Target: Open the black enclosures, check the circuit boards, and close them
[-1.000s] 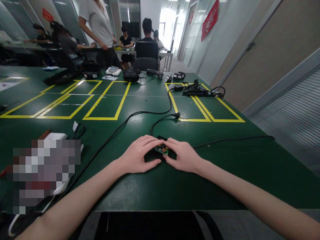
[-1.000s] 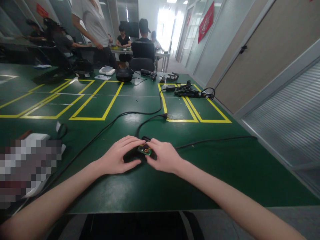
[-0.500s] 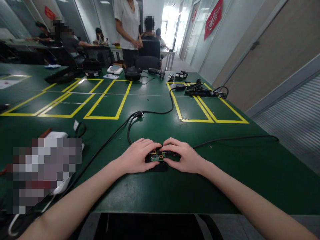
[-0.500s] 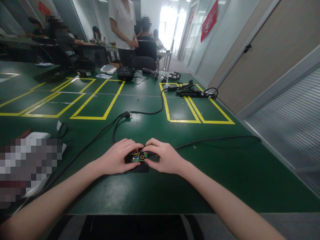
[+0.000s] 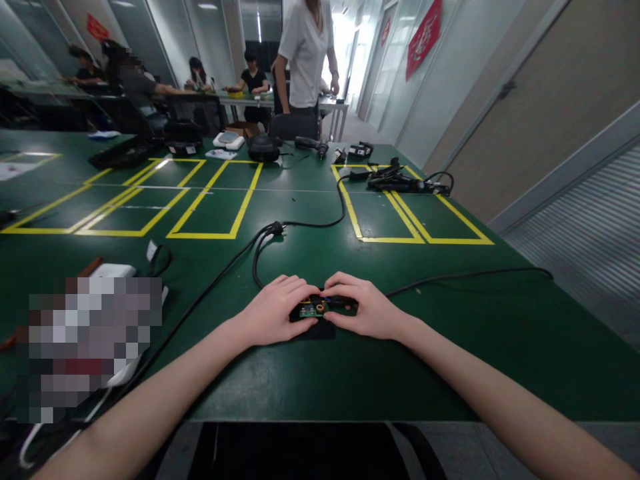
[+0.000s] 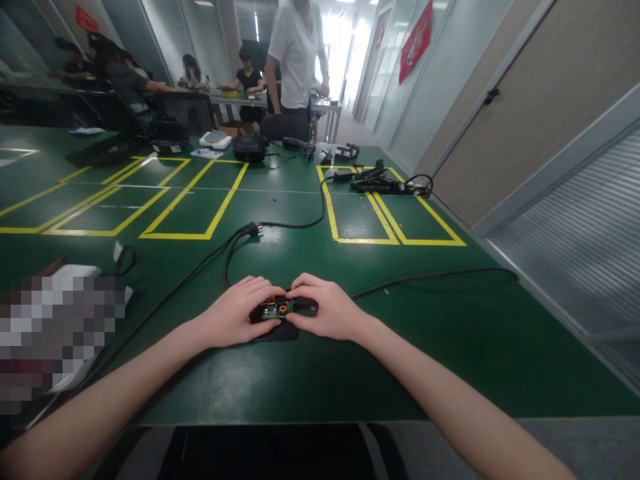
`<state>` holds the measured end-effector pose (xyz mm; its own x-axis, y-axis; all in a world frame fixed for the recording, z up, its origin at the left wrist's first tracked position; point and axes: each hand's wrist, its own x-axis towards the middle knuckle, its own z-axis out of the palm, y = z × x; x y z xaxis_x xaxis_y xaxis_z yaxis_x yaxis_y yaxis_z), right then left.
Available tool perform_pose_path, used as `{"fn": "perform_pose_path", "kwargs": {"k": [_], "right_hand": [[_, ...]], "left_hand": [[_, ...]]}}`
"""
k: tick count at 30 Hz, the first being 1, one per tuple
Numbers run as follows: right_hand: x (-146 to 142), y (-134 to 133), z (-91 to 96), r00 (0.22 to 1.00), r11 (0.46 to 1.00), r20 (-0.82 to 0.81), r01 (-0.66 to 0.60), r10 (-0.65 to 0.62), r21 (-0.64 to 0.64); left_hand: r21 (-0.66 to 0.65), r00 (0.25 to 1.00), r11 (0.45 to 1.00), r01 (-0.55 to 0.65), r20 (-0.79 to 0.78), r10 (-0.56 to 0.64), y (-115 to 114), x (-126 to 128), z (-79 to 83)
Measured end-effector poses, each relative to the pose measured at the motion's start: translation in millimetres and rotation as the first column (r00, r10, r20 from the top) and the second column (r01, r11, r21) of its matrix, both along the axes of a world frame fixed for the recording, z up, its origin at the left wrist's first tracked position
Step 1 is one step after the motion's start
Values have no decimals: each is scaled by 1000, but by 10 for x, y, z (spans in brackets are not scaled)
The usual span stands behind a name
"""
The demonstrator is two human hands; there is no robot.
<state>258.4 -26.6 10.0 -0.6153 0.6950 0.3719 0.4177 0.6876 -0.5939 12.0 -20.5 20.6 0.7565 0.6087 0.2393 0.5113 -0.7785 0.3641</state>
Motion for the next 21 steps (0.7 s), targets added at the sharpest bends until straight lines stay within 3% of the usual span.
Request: {"fn": "perform_pose_path", "kwargs": {"k": [12, 21], "right_hand": [[9, 15, -56, 996, 991, -89, 40, -28, 127], [-25, 23, -99, 993, 990, -118, 19, -3, 139]], "left_hand": [[12, 997, 997, -75, 6, 75, 36, -41, -21], [-12, 997, 997, -75, 29, 75, 54, -45, -68]]}}
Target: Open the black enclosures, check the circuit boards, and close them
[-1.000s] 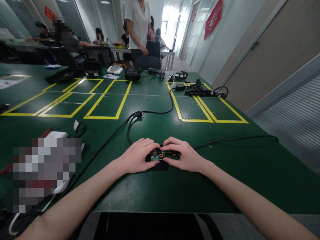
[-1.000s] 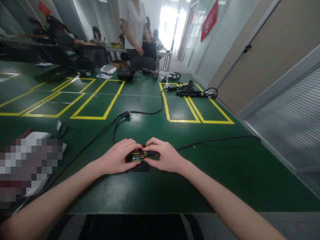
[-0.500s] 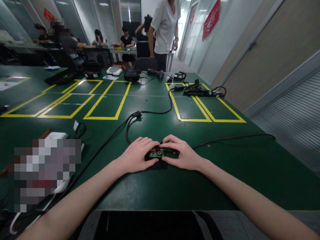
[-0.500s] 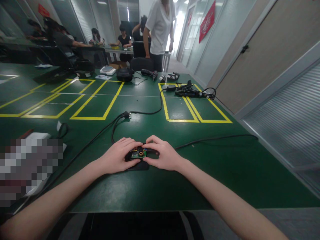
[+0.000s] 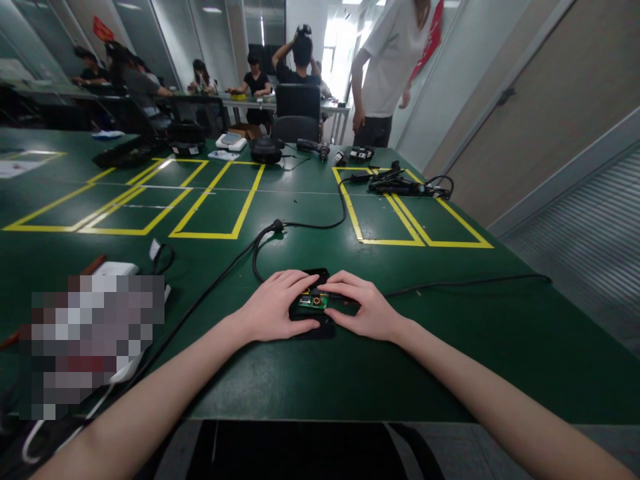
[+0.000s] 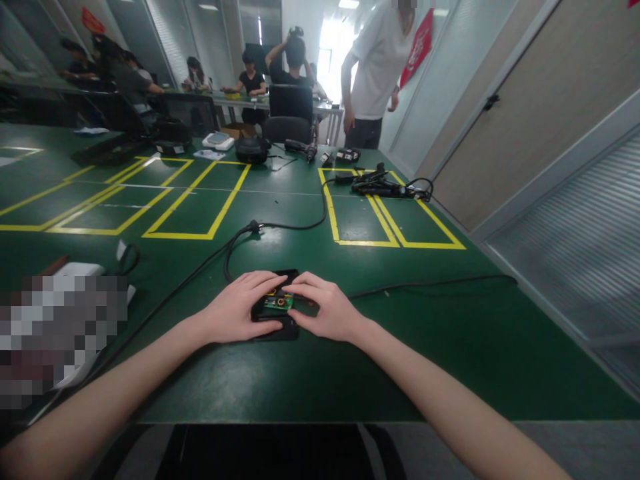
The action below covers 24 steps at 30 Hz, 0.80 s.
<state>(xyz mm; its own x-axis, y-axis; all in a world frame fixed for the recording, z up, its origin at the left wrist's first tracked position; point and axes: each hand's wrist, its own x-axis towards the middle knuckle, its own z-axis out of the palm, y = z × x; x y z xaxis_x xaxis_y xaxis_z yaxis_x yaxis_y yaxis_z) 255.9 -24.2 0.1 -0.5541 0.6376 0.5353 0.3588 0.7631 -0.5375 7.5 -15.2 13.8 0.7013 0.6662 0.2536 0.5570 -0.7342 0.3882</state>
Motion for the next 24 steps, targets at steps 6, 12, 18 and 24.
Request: {"fn": "perform_pose_path", "kwargs": {"k": [6, 12, 18, 24], "right_hand": [[5, 30, -50, 990, 996, 129, 63, -54, -65], [25, -14, 35, 977, 997, 199, 62, -71, 53], [-6, -22, 21, 979, 999, 203, 27, -31, 24], [-14, -15, 31, 986, 999, 164, 18, -10, -44]], "left_hand": [[21, 992, 999, -26, 125, 23, 35, -56, 36], [-52, 988, 993, -108, 107, 113, 98, -161, 55], [-85, 994, 991, -101, 22, 104, 105, -153, 66], [-78, 990, 987, -143, -3, 143, 87, -134, 83]]}}
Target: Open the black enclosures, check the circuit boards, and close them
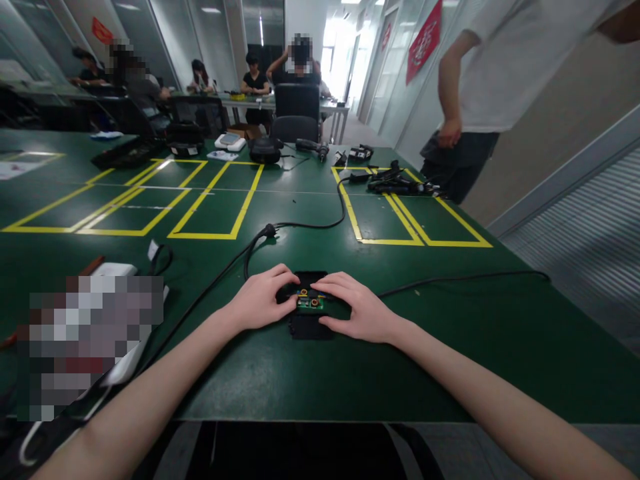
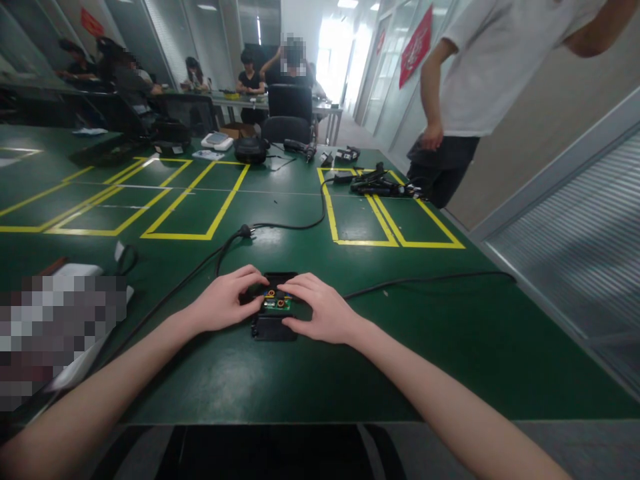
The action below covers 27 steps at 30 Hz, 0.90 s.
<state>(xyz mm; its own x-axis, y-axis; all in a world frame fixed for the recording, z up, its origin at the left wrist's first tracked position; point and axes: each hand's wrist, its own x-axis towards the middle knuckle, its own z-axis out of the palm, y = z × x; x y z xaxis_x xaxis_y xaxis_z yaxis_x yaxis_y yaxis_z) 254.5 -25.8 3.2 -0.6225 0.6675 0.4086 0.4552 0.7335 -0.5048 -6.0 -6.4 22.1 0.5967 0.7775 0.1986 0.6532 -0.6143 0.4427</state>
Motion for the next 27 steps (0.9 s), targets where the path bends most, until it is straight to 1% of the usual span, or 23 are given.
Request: {"fn": "perform_pose_path", "kwargs": {"k": [5, 10, 14, 19, 23, 25, 27], "right_hand": [[-8, 27, -18, 998, 999, -28, 48, -49, -13], [-1, 48, -16, 997, 997, -35, 70, -71, -23], [17, 71, -23, 997, 998, -48, 60, -61, -22], [50, 105, -62, 995, 997, -81, 58, -62, -58], [109, 125, -6, 989, 995, -105, 102, -104, -22], [163, 140, 52, 989, 991, -64, 132, -132, 4], [228, 162, 100, 991, 991, 33, 128, -129, 25]], "left_hand": [[23, 999, 999, -38, -28, 38, 4, 20, 2], [36, 997, 998, -60, -51, 62, -1, 36, -4], [38, 995, 995, -91, -32, 93, -8, 61, -29], [30, 994, 994, -110, 2, 110, -7, 76, -49], [25, 992, 993, -115, 47, 114, -7, 65, -41], [30, 991, 992, -123, 56, 121, -2, 55, -39], [29, 991, 992, -123, 49, 121, 9, 44, -37]]}}
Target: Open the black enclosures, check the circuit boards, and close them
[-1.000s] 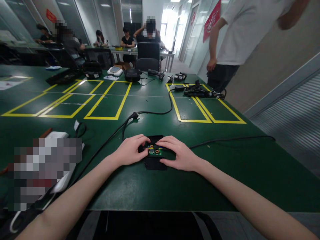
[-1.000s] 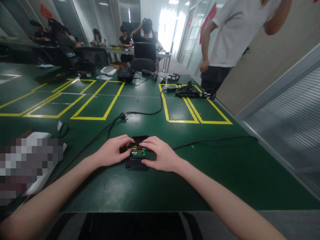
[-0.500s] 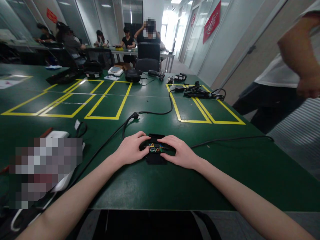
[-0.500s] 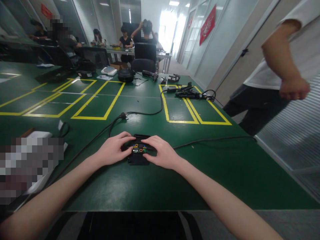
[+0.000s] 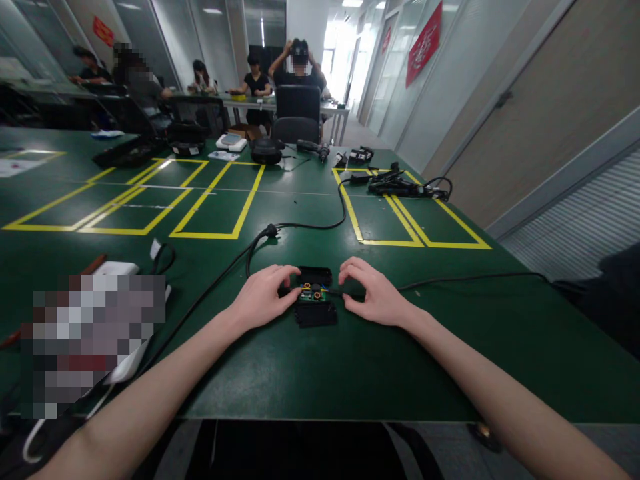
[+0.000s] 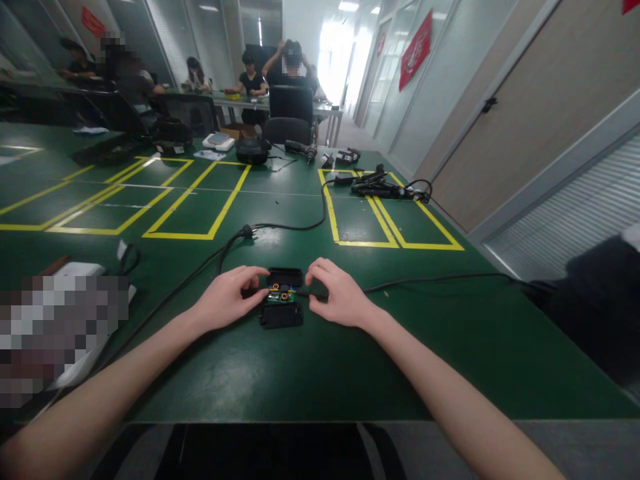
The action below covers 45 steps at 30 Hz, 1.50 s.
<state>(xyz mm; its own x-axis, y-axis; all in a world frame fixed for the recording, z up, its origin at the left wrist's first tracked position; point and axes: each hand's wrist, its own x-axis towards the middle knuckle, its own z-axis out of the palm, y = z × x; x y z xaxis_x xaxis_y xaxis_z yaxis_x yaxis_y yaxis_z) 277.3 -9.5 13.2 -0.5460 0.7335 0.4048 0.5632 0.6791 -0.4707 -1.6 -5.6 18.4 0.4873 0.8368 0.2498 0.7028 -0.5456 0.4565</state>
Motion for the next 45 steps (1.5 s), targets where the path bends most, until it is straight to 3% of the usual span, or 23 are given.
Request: {"fn": "perform_pose_path", "kwargs": {"k": [4, 10, 14, 20, 26, 36, 42, 45], "right_hand": [[97, 51, 17, 990, 1000, 139, -26, 24, 17], [119, 75, -26, 993, 996, 104, 62, -55, -69], [108, 56, -14, 995, 988, 62, 80, -72, -131], [73, 1, 42, 996, 991, -82, 32, -43, -133], [61, -34, 83, 993, 997, -114, 6, -15, -81], [79, -67, 71, 993, 982, -70, -102, 92, -160], [81, -62, 40, 994, 981, -43, -104, 98, -166], [81, -57, 20, 996, 983, -10, -86, 86, -162]], "left_hand": [[-30, 1000, 999, 15, -14, -15, 32, -24, 16], [-73, 998, 997, 4, -65, -9, 80, -53, 79], [-163, 1000, 987, 12, 13, -10, 89, -75, 99], [-357, 969, 926, 122, 243, -34, 70, -98, 164], [-449, 956, 869, 207, 281, -83, 39, -107, 234], [-552, 942, 786, 279, 318, -111, -21, -95, 229], [-553, 945, 786, 276, 304, -118, -23, -88, 219], [-515, 952, 815, 265, 274, -136, -2, -101, 183]]}}
